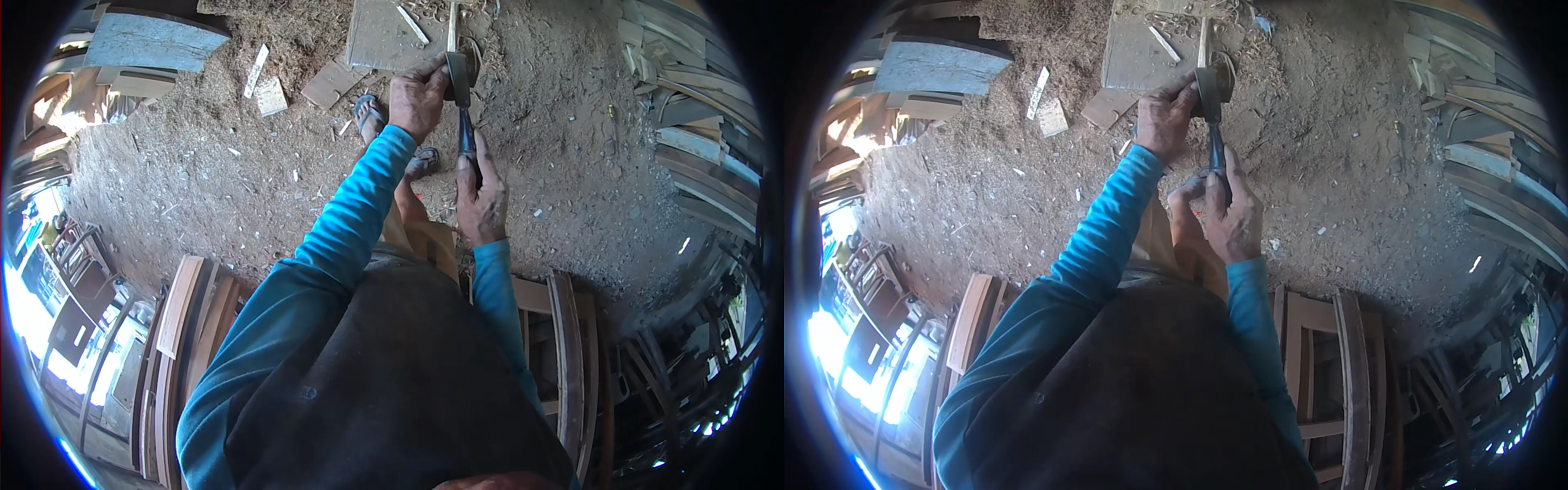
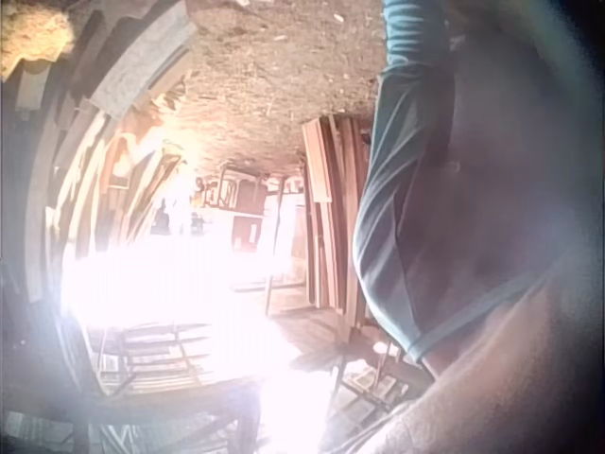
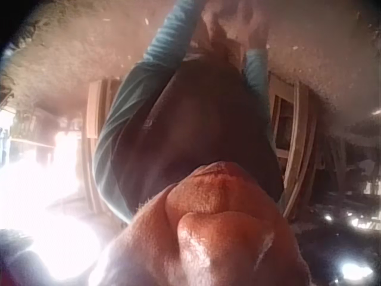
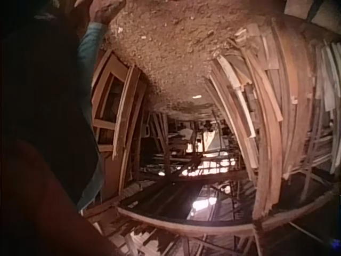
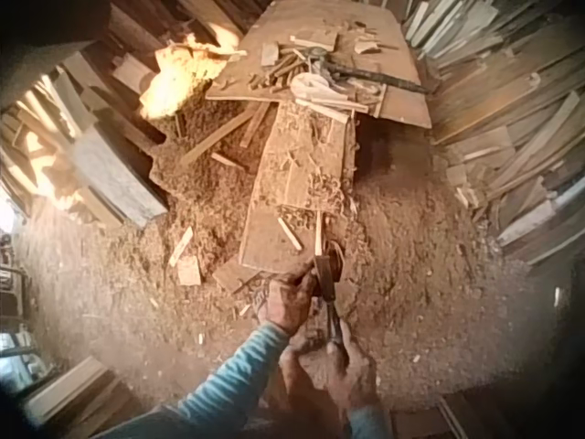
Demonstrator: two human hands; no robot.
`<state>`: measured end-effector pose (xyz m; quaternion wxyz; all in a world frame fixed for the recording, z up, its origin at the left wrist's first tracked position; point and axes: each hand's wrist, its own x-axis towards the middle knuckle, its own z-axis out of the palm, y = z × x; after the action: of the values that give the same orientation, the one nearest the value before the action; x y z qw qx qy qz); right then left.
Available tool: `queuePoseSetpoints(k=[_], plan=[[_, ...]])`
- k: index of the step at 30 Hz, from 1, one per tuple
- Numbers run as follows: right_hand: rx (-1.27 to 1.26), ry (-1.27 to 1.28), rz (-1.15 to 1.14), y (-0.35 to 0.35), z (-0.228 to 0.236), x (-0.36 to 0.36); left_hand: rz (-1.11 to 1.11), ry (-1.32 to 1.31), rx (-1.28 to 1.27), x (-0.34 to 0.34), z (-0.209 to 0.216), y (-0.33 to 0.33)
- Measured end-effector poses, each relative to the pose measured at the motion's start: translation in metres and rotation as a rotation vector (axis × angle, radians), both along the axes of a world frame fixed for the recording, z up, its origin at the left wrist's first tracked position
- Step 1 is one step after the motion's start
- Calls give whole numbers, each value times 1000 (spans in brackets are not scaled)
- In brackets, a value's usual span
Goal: The person uses a chisel to shave thin strips from a piece of wood, repeatedly striking the tool with their hand to remove material from the surface.
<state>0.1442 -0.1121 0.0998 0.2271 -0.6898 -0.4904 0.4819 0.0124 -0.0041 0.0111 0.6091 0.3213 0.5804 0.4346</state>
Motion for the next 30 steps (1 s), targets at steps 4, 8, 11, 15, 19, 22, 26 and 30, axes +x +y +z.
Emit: queuePoseSetpoints(k=[4, 8, 11, 15, 19, 22, 26, 30], plan=[[81, -64, 23, 16, -9, -5, 30, 8, 10, 1, -9, -3], [135, -113, 12, 73, -24, -8, 33, -31, -32, 7, -3, 0], [235, -213, 12, 70, -38, 2, 33, -23, -50, 12, 5, 3], [101, -104, 30, 29, 3, -2, 136, -80, -14, 11, -10, -3], [99, -191, 55, 1, -4, 4, 38, 181, 34, 12, -3, -6], [104, -178, 47, 30, -8, 1, 31, 192, 54, 12, 1, -3], [266, -264, 59, 69, -33, 3, 28, 119, 38, 19, 5, -6], [141, -249, 56, 71, -17, 16, -5, 128, -11, 13, 16, -3]])
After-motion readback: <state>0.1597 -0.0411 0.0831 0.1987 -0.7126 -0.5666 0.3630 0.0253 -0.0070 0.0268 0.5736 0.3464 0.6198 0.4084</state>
